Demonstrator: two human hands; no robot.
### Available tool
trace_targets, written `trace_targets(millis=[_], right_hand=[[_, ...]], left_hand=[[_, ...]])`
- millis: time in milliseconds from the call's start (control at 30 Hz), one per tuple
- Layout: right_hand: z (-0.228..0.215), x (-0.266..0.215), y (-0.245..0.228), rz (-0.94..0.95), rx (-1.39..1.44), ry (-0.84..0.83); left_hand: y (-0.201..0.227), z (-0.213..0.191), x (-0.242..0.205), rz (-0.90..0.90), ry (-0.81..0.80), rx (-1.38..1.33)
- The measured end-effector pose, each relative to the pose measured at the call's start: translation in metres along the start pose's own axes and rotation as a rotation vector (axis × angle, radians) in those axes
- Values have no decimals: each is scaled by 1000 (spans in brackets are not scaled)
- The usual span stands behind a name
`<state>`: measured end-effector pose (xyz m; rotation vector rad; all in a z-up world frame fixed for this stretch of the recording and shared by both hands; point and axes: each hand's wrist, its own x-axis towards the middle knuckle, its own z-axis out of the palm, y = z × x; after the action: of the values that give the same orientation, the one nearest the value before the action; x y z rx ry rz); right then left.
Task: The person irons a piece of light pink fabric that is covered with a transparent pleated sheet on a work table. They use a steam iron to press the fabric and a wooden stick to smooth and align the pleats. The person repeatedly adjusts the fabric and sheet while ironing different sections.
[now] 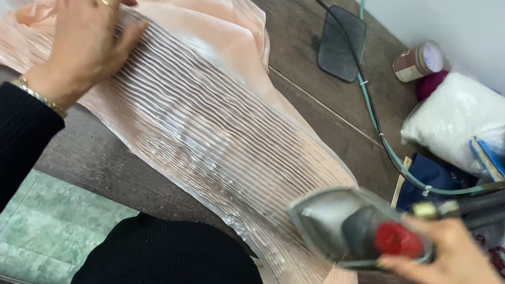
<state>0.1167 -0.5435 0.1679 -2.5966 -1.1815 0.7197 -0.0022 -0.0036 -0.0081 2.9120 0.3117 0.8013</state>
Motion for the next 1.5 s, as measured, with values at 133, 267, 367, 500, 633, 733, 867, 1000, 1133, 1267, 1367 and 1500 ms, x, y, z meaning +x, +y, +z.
trace_targets(millis=[133,267,367,500,633,733,867,1000,1133,1267,1367,1500], right_hand=[[32,-11,-5,172,-131,-184],[55,-4,-1,259,-333,-280],[57,13,-3,131,-357,-208],[46,45,-25,54,-372,-93],[34,86,-46,24,-404,-66],[25,116,-63,64,-412,-72],[17,154,-78,60,-399,-79],[5,194,-102,70,-324,-108],[-7,230,-131,177,-343,-149],[-12,267,-136,205,-134,-193],[-15,297,-124,155,-6,-175],[-19,323,-114,90,57,-89]], left_hand=[[-6,14,3,-3,-26,-9],[-14,18,15,-171,-237,-159],[-22,25,21,-206,-331,-271],[-21,22,24,-308,-410,-333],[-25,27,25,-352,-429,-353],[-25,26,26,-396,-423,-353],[-23,21,27,-399,-421,-377],[-23,22,26,-405,-434,-368],[-23,22,25,-407,-408,-395],[-22,22,23,-398,-406,-423],[-24,24,22,-390,-392,-435],[-24,25,22,-370,-358,-458]])
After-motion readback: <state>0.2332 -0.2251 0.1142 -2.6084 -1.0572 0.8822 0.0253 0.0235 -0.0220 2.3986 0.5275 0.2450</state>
